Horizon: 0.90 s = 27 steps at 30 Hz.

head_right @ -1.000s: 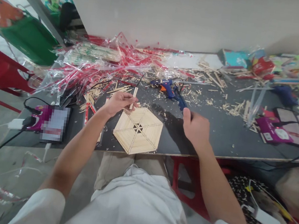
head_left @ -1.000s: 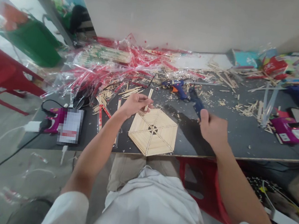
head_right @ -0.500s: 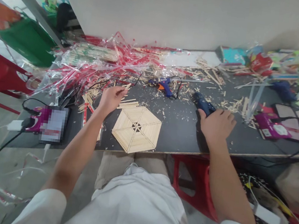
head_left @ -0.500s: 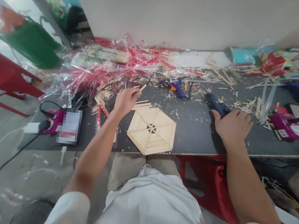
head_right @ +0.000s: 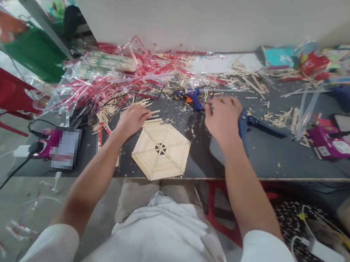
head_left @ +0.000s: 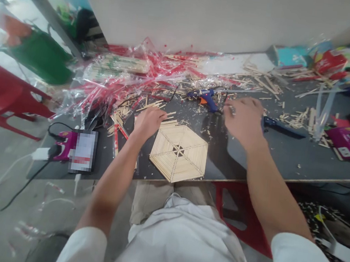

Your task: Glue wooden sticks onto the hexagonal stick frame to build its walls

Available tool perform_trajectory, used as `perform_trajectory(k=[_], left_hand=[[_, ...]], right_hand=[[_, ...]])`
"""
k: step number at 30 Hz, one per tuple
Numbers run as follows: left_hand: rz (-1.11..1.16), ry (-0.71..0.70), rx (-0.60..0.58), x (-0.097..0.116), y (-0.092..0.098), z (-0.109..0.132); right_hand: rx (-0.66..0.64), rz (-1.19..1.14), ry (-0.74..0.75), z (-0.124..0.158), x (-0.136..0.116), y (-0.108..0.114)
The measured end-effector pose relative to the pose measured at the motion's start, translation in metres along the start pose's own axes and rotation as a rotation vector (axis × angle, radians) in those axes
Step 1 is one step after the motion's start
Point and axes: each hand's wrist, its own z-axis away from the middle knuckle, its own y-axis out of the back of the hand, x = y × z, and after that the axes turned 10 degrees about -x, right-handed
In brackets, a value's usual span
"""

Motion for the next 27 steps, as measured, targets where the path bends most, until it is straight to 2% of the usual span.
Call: perform_trajectory(k=[4,6,11,14,16,18,21,24,27], left_hand=[[-0.041,0.049,-0.073,0.005,0.003,0.002],[-0.059,0.09,-0.076,0.006,0.004,0.002],[-0.121,0.107,0.009,0.006,0.001,0.002],[-0.074,0.118,0.092,0.009,-0.003,0.001],[0.005,0.072,0.124,0.013,-0.004,0.0],[0.099,-0.016,0.137,0.017,-0.005,-0.001],[0.272,-0.101,0.136,0.024,-0.009,0.0],[0.399,-0.097,0.112,0.029,-0.014,0.001],[0.393,-0.059,0.098,0.03,-0.019,0.0]], right_hand=[[-0.07,-0.123,0.13,-0.035,-0.038,-0.021],[-0.039,-0.175,0.185,-0.041,-0.052,-0.037],[-0.117,-0.297,0.408,-0.027,-0.072,-0.061],[-0.167,-0.348,0.479,-0.019,-0.074,-0.058],[-0.209,-0.418,0.498,-0.016,-0.075,-0.052],[-0.237,-0.53,0.477,-0.013,-0.076,-0.046],[-0.238,-0.72,0.354,-0.008,-0.082,-0.041],[-0.256,-0.833,0.222,-0.006,-0.088,-0.044],[-0.289,-0.852,0.183,-0.008,-0.089,-0.049]])
